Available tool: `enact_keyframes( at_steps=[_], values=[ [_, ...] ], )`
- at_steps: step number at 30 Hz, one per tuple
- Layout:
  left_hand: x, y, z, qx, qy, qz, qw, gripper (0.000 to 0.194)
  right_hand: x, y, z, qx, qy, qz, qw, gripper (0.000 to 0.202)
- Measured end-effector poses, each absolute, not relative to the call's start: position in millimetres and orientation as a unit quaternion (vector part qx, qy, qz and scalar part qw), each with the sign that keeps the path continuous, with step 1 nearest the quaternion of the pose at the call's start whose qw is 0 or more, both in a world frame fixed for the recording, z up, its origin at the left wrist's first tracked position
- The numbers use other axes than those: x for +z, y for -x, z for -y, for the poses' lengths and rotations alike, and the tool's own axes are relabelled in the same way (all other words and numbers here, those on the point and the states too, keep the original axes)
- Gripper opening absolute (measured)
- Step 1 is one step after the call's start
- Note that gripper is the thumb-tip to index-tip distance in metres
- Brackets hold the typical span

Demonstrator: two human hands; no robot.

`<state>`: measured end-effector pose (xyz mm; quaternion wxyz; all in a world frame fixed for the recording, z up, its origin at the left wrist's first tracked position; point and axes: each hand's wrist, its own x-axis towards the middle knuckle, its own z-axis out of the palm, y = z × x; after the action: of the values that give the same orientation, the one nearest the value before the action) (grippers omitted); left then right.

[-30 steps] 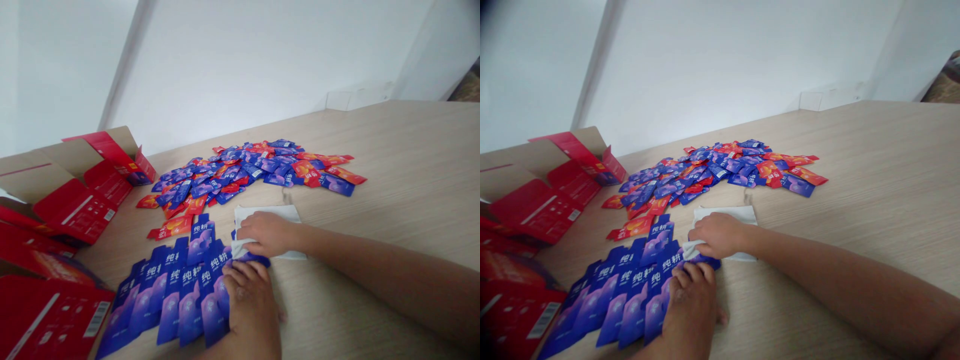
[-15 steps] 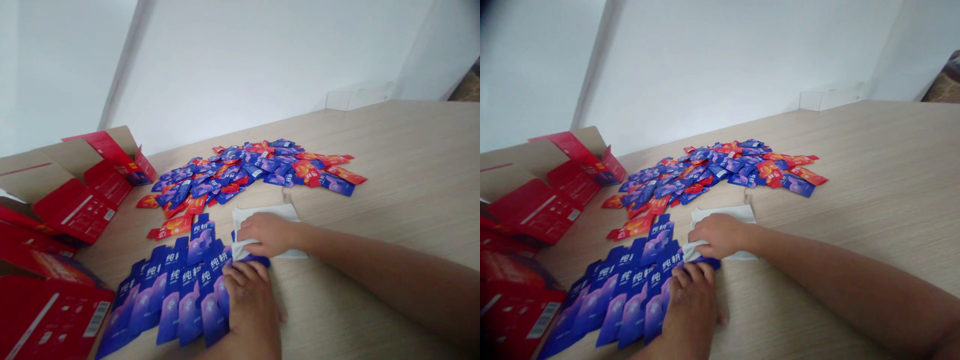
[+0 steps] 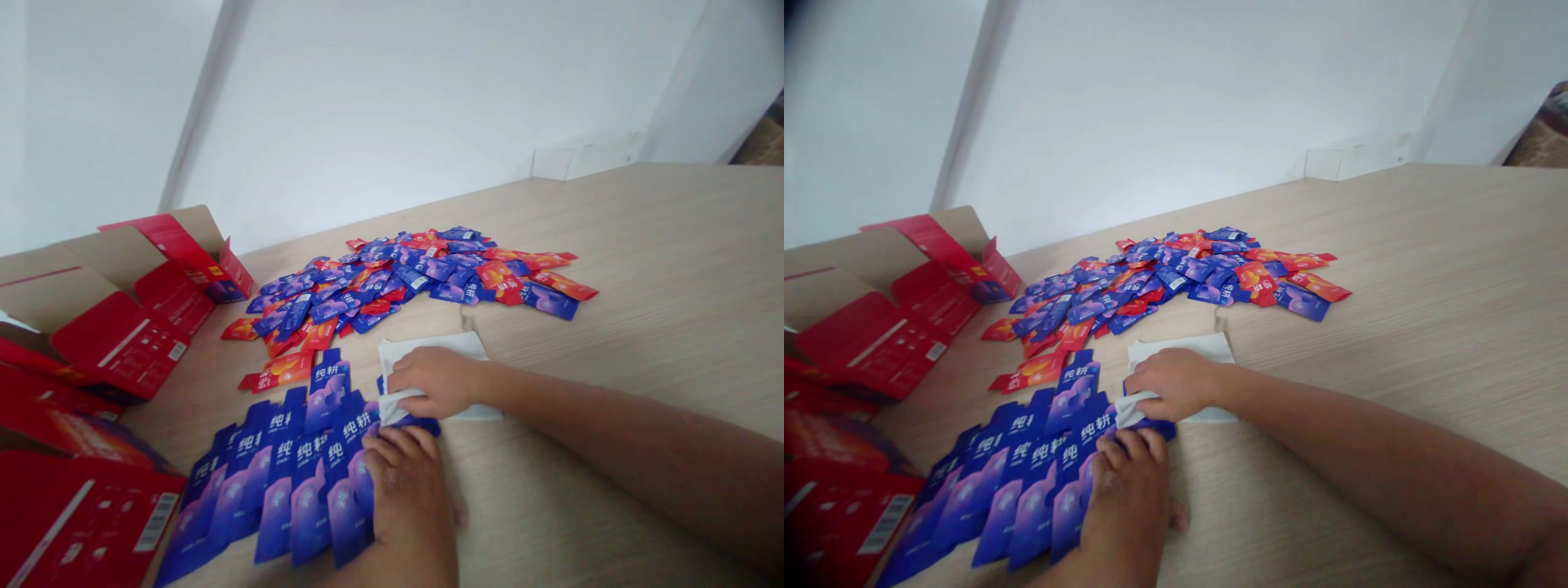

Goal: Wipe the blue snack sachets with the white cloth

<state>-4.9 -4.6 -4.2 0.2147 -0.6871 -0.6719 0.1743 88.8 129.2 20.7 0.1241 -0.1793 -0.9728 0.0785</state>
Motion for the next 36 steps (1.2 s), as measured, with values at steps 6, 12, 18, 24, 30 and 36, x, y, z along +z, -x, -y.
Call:
enact_keyframes(
  at_steps=[6,12,18,24,30,36],
  values=[
    [-9.4,7.6,5.0,0.171,0.689,0.666,0.23,0.079,19.7,-90.8,-134.2,0.049,0.273,0.953,0.125,0.023],
    [-6.5,5.2,5.2,0.17,0.683,0.67,0.235,0.072,21.9,-86.6,-125.3,0.067,0.179,0.975,0.113,0.02],
    [-5.9,5.5,5.4,0.18,0.686,0.665,0.234,0.08,20.5,-89.0,-131.8,0.053,0.262,0.956,0.12,0.023],
    [-10.4,6.2,3.8,0.175,0.679,0.666,0.252,0.057,21.6,-89.3,-128.5,0.061,0.211,0.969,0.117,0.021],
    [-8.3,5.7,3.6,0.179,0.688,0.667,0.222,0.072,20.9,-86.6,-127.5,0.071,0.215,0.967,0.116,0.022],
    [-8.6,7.4,4.4,0.157,0.698,0.668,0.206,0.072,23.9,-90.2,-129.9,0.04,0.269,0.955,0.114,0.022]
  ],
)
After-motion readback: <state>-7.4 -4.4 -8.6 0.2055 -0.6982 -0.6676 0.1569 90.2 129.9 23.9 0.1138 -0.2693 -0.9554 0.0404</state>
